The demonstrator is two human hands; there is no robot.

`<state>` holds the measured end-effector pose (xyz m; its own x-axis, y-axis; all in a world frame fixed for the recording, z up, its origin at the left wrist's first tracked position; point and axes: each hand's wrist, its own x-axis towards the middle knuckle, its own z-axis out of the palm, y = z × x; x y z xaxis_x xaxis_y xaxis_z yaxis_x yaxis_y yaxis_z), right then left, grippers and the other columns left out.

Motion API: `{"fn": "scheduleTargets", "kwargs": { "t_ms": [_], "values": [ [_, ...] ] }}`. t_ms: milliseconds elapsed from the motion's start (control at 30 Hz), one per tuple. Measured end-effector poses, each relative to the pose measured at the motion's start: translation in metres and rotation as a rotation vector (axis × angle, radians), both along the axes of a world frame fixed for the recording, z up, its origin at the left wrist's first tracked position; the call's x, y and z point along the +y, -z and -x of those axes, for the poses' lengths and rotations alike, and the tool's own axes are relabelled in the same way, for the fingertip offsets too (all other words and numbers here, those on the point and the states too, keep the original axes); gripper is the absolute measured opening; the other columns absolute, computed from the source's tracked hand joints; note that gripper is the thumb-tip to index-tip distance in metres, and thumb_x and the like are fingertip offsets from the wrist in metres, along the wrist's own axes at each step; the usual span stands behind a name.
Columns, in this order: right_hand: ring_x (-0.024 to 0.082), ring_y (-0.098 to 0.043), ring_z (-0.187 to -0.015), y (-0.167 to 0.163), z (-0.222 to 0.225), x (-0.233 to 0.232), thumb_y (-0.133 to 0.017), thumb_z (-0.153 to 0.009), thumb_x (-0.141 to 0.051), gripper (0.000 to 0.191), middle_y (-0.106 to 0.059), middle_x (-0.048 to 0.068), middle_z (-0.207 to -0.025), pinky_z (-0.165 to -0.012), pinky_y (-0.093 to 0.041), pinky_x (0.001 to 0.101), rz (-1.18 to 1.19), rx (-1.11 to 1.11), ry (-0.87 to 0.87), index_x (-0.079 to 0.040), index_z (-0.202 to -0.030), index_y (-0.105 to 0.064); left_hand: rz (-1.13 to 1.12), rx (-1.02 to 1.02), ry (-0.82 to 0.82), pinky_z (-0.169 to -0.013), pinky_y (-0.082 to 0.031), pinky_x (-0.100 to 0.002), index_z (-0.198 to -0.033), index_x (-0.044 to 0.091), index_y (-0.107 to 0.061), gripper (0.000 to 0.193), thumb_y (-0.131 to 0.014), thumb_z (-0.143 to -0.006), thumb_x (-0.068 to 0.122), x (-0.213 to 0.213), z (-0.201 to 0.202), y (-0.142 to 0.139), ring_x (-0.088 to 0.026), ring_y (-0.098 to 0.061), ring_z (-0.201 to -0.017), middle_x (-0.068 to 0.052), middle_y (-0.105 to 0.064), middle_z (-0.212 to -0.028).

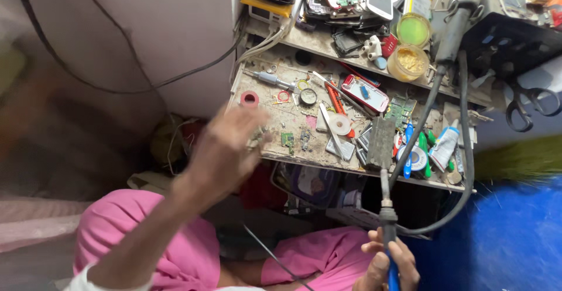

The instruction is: The person sits on the floor and uses a soldering iron to solder components on a small circuit board. They also use pliers to cut a wire and handle solder wire during the process.

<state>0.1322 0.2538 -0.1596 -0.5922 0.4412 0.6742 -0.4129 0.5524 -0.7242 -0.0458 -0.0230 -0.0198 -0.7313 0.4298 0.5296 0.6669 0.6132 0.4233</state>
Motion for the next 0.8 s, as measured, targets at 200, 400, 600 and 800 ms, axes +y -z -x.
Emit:
{"fn": "scheduleTargets", "kwargs": {
  "t_ms": [200,400,600,800],
  "values": [
    [0.021,-0.070,-0.083,0.018,0.007,0.005,-0.056,-0.111,-0.030,0.032,-0.064,0.023,-0.115,-0.067,-0.061,0.0270,0.012,0.092,-0.026,-0.005,-0.130,-0.052,0.233,0.038,-0.173,-0.092,-0.048,-0.047,-0.123,0.000,-0.066,0.052,-0.081,-0.082,0.027,-0.014,0.065,0.022,-0.033,-0.059,-0.109,-0.017,-0.066,-0.119],
    [0.020,-0.069,-0.082,0.014,0.005,0.006,-0.054,-0.111,-0.030,0.031,-0.063,0.024,-0.118,-0.067,-0.060,0.0266,-0.012,0.047,0.011,-0.006,-0.130,-0.053,0.171,0.043,-0.154,-0.096,-0.050,-0.045,-0.125,0.003,-0.067,0.042,-0.079,-0.087,0.019,-0.018,0.063,0.024,-0.030,-0.062,-0.109,-0.013,-0.068,-0.118],
    [0.019,-0.069,-0.082,0.000,0.010,0.000,-0.052,-0.113,-0.027,0.028,-0.063,0.025,-0.119,-0.068,-0.060,0.0263,-0.053,-0.002,0.011,-0.005,-0.131,-0.051,-0.268,-0.070,-0.032,-0.088,-0.058,-0.030,-0.130,-0.001,-0.066,0.035,-0.073,-0.098,0.012,-0.016,0.054,0.010,-0.016,-0.068,-0.098,-0.012,-0.066,-0.116],
    [0.020,-0.070,-0.084,0.001,0.016,-0.002,-0.053,-0.112,-0.025,0.027,-0.063,0.025,-0.119,-0.066,-0.061,0.0255,-0.053,0.044,0.014,-0.004,-0.130,-0.052,-0.775,-0.487,0.099,-0.079,-0.057,-0.025,-0.116,0.000,-0.069,0.020,-0.059,-0.102,0.011,-0.019,0.038,0.021,-0.009,-0.062,-0.090,-0.002,-0.058,-0.108]
  ]
}}
